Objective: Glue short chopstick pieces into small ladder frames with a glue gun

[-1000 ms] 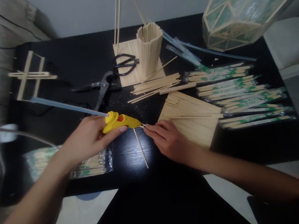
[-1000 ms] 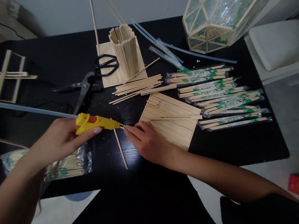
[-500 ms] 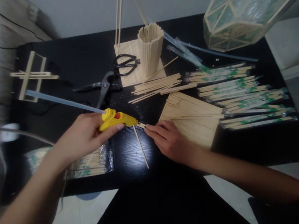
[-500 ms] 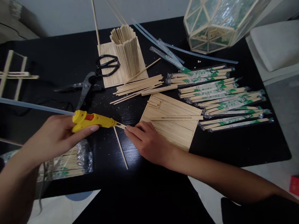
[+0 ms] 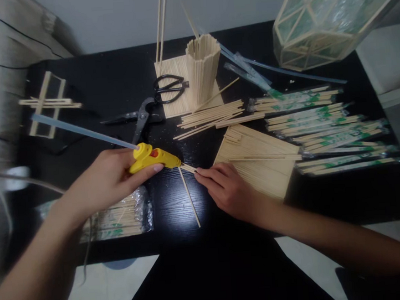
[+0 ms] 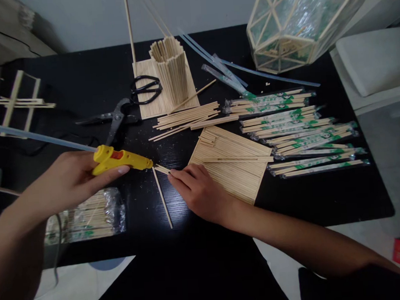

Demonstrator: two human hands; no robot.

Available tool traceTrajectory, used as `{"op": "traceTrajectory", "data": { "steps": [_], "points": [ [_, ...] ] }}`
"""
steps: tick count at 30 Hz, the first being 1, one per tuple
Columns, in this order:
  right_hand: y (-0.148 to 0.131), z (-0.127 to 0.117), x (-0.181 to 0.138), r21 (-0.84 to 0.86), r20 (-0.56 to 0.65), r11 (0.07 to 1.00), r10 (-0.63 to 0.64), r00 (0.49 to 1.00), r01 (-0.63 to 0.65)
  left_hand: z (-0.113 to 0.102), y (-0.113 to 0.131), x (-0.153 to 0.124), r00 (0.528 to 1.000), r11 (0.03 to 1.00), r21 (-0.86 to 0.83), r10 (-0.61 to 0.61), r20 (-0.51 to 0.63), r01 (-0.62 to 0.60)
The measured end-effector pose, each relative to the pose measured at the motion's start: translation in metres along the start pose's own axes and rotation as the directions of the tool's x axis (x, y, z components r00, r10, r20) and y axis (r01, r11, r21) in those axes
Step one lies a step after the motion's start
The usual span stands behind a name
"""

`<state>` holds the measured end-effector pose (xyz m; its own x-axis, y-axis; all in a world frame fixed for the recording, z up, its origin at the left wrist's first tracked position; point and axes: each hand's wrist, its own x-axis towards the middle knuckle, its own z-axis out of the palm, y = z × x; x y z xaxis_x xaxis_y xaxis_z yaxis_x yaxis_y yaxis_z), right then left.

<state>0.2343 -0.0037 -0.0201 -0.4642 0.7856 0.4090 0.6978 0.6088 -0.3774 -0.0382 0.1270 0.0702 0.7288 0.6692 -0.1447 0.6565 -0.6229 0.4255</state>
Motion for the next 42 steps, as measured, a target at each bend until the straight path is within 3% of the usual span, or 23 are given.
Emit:
{"op": "traceTrajectory", "data": {
  "steps": [9,18,24,31,42],
  "points": [
    [0.0,0.0,-0.001,0.003,0.016,1.0,0.015,1.0,-0.016,-0.004,0.001,0.001,0.999,0.999,-0.022,-0.029,0.04,0.03],
    [0.0,0.0,0.0,0.004,0.009,1.0,0.011,1.0,-0.011,-0.011,-0.001,-0.01,0.983,0.979,-0.09,-0.182,0.03,0.184],
    [0.0,0.0,-0.001,0.009,0.007,0.999,0.042,0.999,-0.042,0.0,0.007,-0.005,0.989,0.983,-0.139,-0.108,0.098,0.121],
    [0.0,0.002,-0.001,0.017,0.006,0.998,0.054,0.999,-0.054,0.011,0.013,0.003,0.996,0.982,-0.179,-0.053,0.069,0.064],
    [0.0,0.002,-0.001,0.033,0.011,0.998,0.053,0.999,-0.053,0.003,0.006,0.001,0.997,0.984,-0.168,-0.047,0.065,0.057]
  ]
}}
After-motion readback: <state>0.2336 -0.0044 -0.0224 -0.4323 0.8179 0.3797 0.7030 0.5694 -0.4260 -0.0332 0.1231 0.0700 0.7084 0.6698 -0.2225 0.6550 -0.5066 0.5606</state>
